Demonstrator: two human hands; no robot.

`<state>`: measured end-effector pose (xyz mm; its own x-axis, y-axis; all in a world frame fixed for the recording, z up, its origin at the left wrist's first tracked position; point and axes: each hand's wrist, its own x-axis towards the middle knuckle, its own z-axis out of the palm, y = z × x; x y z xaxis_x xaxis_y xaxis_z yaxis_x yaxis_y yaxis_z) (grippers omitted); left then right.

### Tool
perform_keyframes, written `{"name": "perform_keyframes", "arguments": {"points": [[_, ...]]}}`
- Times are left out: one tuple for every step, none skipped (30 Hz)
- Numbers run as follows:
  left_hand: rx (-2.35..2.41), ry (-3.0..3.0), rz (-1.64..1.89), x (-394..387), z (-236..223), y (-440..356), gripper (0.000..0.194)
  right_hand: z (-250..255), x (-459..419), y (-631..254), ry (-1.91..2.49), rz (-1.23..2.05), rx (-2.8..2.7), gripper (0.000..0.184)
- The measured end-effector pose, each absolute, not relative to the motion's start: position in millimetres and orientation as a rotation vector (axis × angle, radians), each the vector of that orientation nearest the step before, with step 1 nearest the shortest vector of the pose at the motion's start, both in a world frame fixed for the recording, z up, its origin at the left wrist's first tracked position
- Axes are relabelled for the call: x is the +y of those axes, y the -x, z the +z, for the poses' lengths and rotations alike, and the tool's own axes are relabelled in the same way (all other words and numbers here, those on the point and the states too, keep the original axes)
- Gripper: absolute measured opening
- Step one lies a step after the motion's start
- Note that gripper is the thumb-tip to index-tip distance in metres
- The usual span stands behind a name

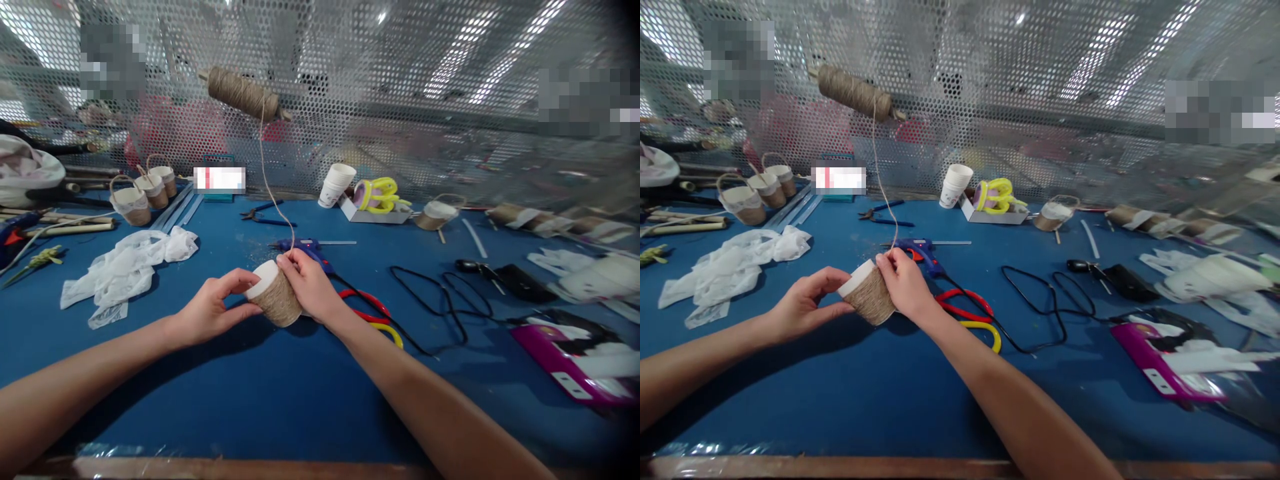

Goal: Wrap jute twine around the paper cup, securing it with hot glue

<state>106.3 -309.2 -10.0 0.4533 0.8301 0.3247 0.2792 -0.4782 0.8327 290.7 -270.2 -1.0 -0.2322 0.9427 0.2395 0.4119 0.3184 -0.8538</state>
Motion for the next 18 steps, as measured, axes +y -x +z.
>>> {"name": "perform_keyframes", "arguments": {"points": [[0.93, -2.0, 0.958, -309, -10, -106, 0.021, -1, -270, -291, 1.213, 0.822, -1.818, 0.023], [0.935, -2.014, 0.931, -309, -9, -106, 0.021, 0, -270, -291, 1.218, 0.786, -1.835, 0.023], [0.94, -2.022, 0.899, -309, -8, -106, 0.022, 0, -271, -291, 1.224, 0.745, -1.849, 0.022], [0.945, -2.022, 0.868, -309, -6, -107, 0.025, 1, -271, -290, 1.232, 0.701, -1.861, 0.022], [0.949, -2.008, 0.844, -309, -5, -108, 0.027, 1, -272, -290, 1.242, 0.656, -1.871, 0.021], [0.956, -1.976, 0.828, -309, -4, -109, 0.028, 2, -273, -289, 1.251, 0.612, -1.881, 0.021], [0.959, -1.934, 0.821, -309, -2, -111, 0.028, 3, -275, -288, 1.259, 0.569, -1.891, 0.02], [0.969, -1.879, 0.827, -309, -1, -113, 0.027, 3, -276, -287, 1.264, 0.529, -1.902, 0.019], [0.979, -1.823, 0.842, -309, 0, -116, 0.026, 4, -278, -286, 1.266, 0.493, -1.915, 0.019], [0.996, -1.774, 0.851, -308, 0, -118, 0.024, 4, -279, -285, 1.266, 0.459, -1.927, 0.018], [1.007, -1.728, 0.861, -308, 1, -120, 0.024, 4, -280, -283, 1.264, 0.428, -1.939, 0.018], [1.017, -1.696, 0.866, -308, 1, -122, 0.023, 4, -282, -282, 1.262, 0.398, -1.949, 0.018], [1.023, -1.673, 0.871, -308, 2, -123, 0.023, 4, -283, -281, 1.26, 0.369, -1.958, 0.018], [1.028, -1.649, 0.875, -308, 2, -124, 0.023, 3, -283, -280, 1.259, 0.34, -1.965, 0.017], [1.032, -1.63, 0.878, -308, 2, -125, 0.022, 2, -284, -279, 1.257, 0.312, -1.971, 0.017], [1.036, -1.61, 0.881, -308, 2, -125, 0.022, 1, -284, -279, 1.256, 0.284, -1.977, 0.017], [1.04, -1.591, 0.886, -309, 2, -125, 0.023, 0, -284, -278, 1.254, 0.257, -1.984, 0.016], [1.04, -1.575, 0.892, -309, 2, -125, 0.023, -1, -284, -277, 1.25, 0.233, -1.992, 0.016]]}}
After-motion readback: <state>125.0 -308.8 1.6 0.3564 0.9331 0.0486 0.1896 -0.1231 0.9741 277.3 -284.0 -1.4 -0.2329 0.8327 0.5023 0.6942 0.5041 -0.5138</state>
